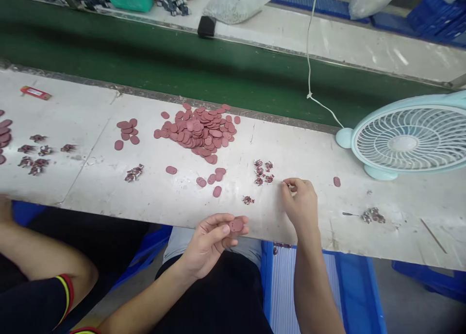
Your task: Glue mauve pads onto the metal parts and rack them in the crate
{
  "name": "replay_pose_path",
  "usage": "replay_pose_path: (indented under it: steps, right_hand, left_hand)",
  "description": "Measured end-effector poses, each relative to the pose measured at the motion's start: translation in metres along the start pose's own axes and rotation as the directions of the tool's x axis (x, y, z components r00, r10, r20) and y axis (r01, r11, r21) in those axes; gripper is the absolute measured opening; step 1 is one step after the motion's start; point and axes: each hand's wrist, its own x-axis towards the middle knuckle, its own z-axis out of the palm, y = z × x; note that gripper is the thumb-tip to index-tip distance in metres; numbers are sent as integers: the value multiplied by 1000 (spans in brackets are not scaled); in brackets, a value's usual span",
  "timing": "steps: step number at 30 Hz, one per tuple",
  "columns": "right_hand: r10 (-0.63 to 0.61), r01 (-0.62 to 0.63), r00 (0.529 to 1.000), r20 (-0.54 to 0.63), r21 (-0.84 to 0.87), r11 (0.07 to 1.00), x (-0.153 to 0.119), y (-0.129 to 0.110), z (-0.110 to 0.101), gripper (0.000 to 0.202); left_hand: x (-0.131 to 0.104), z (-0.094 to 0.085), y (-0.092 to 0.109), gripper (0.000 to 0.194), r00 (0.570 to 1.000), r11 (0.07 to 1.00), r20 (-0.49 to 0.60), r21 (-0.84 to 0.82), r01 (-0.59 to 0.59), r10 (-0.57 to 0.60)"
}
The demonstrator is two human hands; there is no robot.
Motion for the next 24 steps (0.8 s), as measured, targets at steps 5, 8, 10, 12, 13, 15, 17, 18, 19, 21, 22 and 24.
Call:
replay_pose_path:
  steps: [5, 8, 10, 12, 13, 15, 17, 18, 19, 21, 22, 24]
  right_hand:
    - [76, -156, 981, 179, 493, 856, -64, -27, -33, 18]
    - [46, -285, 939, 341, 695, 661, -97, -40, -40, 18]
    - [28, -349, 908, 418, 717, 604, -111, -47, -39, 20]
    - [52, -387, 896, 441, 718, 578, -118, -52, -36, 20]
    - [68, -393, 897, 436, 721, 571, -120, -55, -34, 20]
    - [99, -397, 903, 418, 724, 564, -121, -59, -31, 20]
    - [118, -390, 910, 399, 721, 573, -122, -61, -29, 21]
    - [124, -383, 914, 386, 717, 583, -122, -62, -29, 23]
    - [127, -377, 916, 380, 712, 592, -122, -62, -29, 24]
    - [115, -365, 920, 375, 709, 604, -122, -62, -28, 26]
    - [108, -362, 920, 377, 711, 602, -122, -63, -28, 26]
    - [106, -363, 920, 376, 724, 587, -123, -64, -27, 27]
  left_hand:
    - [4, 5, -2, 16, 999, 998, -30, 65, 15, -13]
    - [6, 9, -6, 21, 1000, 993, -25, 121, 2, 1]
    - [7, 10, -9, 22, 1000, 989, -18, 149, -5, 8]
    - [7, 11, -11, 22, 1000, 986, -10, 165, -12, 14]
    - [7, 12, -12, 22, 1000, 986, -6, 167, -15, 16]
    - [7, 12, -13, 21, 1000, 986, 1, 165, -20, 21]
    - [8, 13, -13, 20, 1000, 986, 4, 163, -28, 27]
    - [8, 13, -13, 19, 1000, 986, 2, 164, -31, 31]
    - [8, 13, -13, 18, 999, 985, -2, 166, -35, 35]
    - [8, 14, -13, 17, 999, 984, -12, 173, -34, 37]
    - [8, 14, -13, 17, 999, 984, -19, 175, -31, 35]
    - [8, 14, -13, 15, 999, 984, -27, 176, -30, 35]
